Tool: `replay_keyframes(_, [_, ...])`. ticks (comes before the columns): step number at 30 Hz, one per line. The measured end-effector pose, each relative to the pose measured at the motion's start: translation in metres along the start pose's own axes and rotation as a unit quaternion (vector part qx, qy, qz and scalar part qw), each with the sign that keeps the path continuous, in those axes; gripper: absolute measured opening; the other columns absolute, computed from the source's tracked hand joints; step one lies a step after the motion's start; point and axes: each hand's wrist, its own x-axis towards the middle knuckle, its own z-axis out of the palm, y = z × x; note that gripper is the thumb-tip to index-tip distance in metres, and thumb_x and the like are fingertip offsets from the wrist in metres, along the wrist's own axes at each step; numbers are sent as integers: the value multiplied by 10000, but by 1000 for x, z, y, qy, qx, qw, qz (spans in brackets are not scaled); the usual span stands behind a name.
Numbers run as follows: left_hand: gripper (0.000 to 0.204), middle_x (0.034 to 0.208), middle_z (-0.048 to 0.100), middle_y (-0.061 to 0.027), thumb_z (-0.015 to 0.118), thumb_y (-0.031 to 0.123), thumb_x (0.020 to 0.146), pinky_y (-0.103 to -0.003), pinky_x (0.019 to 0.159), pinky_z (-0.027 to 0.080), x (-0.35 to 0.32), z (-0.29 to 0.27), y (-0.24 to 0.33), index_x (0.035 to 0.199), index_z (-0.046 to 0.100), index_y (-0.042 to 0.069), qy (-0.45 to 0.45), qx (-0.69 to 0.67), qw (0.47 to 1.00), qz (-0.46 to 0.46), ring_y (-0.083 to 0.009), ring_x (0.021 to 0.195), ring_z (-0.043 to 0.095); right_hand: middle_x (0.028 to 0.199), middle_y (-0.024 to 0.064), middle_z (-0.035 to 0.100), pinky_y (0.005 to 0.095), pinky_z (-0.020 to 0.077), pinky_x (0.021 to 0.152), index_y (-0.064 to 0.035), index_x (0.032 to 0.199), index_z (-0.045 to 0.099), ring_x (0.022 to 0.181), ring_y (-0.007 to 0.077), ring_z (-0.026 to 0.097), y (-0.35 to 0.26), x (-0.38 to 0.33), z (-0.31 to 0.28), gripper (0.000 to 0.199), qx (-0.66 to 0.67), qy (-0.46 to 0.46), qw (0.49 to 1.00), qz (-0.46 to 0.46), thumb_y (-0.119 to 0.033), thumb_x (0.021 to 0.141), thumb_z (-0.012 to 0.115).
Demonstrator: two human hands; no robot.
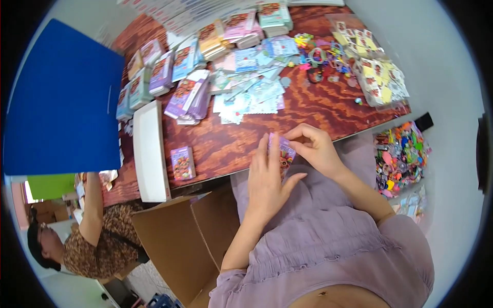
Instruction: Unpacking smaller boxes and sorting the individual packets inside on a table.
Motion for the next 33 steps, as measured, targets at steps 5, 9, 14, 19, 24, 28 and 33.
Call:
replay_keyframes(5, [697, 1348, 512, -280, 712, 154, 851, -512, 1069, 371, -7, -55, -63, 1446, 399, -29, 173, 120, 977, -46, -451, 1271, 471, 1115, 39, 647, 239, 517, 788, 6, 1115, 652, 921, 78, 618, -18, 13, 40, 185, 90, -47, 995, 13, -74, 953, 616])
replay_keyframes(9, [735, 1405, 457, -284, 733, 155, 854, -472, 1059, 395, -20, -97, -132, 1460, 360, -31, 222, 177, 939, -194, -435, 1270, 477, 903, -3, 659, 236, 502, 715, 9, 1083, 657, 788, 54, 579, 21, 22, 30, 169, 24, -60, 997, 33, -95, 961, 603])
replay_keyframes(14, [880, 1443, 408, -283, 783, 189, 807, -478, 1056, 405, -24, -87, -165, 1525, 291, 63, 119, 297, 911, -260, -458, 1280, 452, 896, 13, 658, 234, 519, 672, 8, 1070, 659, 769, 67, 597, 34, 28, 24, 155, 30, -59, 996, 60, -69, 965, 575])
replay_keyframes(19, [916, 1444, 401, -288, 819, 229, 772, -492, 1059, 390, 0, -90, -173, 1515, 311, 62, 134, 264, 922, -250, -466, 1277, 442, 879, 30, 651, 232, 538, 649, 10, 1055, 660, 776, 79, 617, 31, 29, 23, 151, 37, -47, 996, 61, -59, 973, 555])
replay_keyframes(24, [883, 1450, 410, -284, 798, 307, 798, -500, 1087, 350, 65, -92, -165, 1497, 336, 30, 199, 274, 932, -129, -447, 1317, 409, 884, 28, 654, 234, 545, 660, 5, 1051, 662, 773, 78, 618, 32, 23, 21, 140, 15, -55, 997, 43, -56, 972, 564])
replay_keyframes(28, [972, 1510, 378, -269, 800, 445, 744, -448, 1109, 354, 128, -96, -191, 1492, 362, 6, 94, 278, 942, -164, -412, 1394, 371, 879, 21, 643, 238, 545, 668, -6, 1040, 664, 772, 77, 611, 27, 21, 24, 126, 4, -70, 997, 34, -48, 970, 568])
replay_keyframes(33, [948, 1346, 553, -247, 847, 329, 701, -404, 1048, 425, 144, -104, -199, 1469, 406, -8, 45, 158, 966, -199, -364, 1253, 533, 932, 45, 652, 255, 554, 690, 12, 1044, 658, 796, 96, 628, 30, 18, 18, 136, 49, -81, 995, 41, -50, 978, 557])
